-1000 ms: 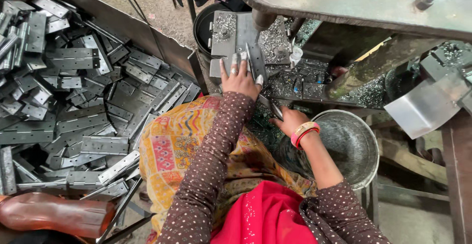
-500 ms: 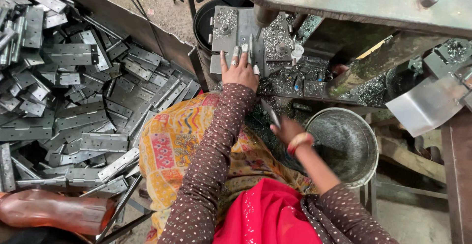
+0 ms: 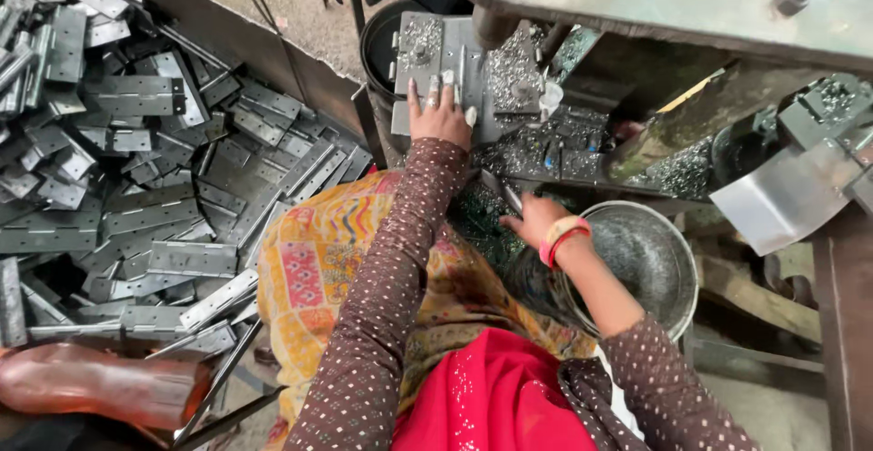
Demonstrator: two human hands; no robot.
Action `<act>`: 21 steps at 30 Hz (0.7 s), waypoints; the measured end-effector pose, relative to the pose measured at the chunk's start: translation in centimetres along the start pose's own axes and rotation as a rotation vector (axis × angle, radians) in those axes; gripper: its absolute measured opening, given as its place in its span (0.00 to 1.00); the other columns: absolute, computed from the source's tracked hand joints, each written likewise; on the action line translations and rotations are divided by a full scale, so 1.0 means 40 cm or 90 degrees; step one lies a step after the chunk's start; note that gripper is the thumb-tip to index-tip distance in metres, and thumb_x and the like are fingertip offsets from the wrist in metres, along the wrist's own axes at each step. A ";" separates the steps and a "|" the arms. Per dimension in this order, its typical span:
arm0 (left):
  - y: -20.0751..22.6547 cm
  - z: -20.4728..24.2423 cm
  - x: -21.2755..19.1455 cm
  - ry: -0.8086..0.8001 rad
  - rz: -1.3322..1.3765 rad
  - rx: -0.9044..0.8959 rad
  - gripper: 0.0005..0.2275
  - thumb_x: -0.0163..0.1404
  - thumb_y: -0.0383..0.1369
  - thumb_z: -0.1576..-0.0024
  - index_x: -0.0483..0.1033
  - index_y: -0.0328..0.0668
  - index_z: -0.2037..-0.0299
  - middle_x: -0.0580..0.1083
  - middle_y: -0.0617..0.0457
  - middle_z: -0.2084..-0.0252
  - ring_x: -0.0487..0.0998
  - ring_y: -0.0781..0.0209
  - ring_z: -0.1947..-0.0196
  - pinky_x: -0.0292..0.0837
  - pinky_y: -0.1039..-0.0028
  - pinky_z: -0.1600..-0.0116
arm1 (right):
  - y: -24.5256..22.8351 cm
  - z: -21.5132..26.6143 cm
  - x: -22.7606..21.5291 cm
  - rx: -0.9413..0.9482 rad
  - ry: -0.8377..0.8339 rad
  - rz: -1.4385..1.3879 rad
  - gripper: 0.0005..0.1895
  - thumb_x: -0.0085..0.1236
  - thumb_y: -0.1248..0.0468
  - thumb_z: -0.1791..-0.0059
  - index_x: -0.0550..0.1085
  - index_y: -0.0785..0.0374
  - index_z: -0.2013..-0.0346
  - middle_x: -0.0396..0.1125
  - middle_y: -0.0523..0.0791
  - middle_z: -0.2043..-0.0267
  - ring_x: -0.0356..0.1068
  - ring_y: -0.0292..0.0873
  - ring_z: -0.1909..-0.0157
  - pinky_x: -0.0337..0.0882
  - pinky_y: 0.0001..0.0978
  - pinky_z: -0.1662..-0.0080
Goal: The person repeatedly picks up metal brackets from a pile, places them into a press machine, and operates the lever to process them. The finished brackets are then dropped into a container below.
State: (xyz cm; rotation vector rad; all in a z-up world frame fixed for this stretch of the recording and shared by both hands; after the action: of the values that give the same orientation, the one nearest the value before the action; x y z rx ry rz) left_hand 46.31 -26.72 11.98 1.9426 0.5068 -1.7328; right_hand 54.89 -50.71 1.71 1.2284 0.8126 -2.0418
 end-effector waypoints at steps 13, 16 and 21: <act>0.004 -0.006 -0.006 -0.124 0.012 0.001 0.15 0.40 0.42 0.37 0.76 0.54 0.47 0.53 0.50 0.26 0.53 0.51 0.28 0.19 0.45 0.28 | 0.004 0.002 0.065 0.002 0.021 -0.097 0.29 0.61 0.44 0.56 0.70 0.65 0.56 0.72 0.60 0.64 0.72 0.65 0.60 0.72 0.56 0.58; 0.005 -0.031 -0.005 -0.134 0.034 0.013 0.16 0.40 0.39 0.39 0.75 0.57 0.44 0.51 0.51 0.24 0.56 0.50 0.32 0.17 0.42 0.28 | -0.009 -0.012 -0.028 0.006 -0.027 0.002 0.29 0.60 0.43 0.53 0.70 0.67 0.56 0.73 0.59 0.62 0.75 0.62 0.58 0.74 0.52 0.55; 0.014 -0.084 0.010 -0.148 0.023 -0.005 0.13 0.41 0.37 0.35 0.82 0.50 0.56 0.55 0.50 0.25 0.56 0.52 0.26 0.20 0.44 0.26 | -0.035 0.033 0.007 0.013 0.020 -0.113 0.26 0.56 0.47 0.51 0.69 0.66 0.53 0.72 0.60 0.62 0.75 0.63 0.60 0.73 0.53 0.56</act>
State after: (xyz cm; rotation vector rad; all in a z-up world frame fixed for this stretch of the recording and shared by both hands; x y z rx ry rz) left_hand 49.42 -25.24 11.92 1.7046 0.3906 -1.8987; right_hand 53.03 -50.91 2.24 1.2420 0.9479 -2.1814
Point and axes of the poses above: each hand's wrist, its own z-axis away from the middle knuckle, its own x-axis out of the palm, y = z × x, the point moved 1 cm from there along -z, towards the middle knuckle
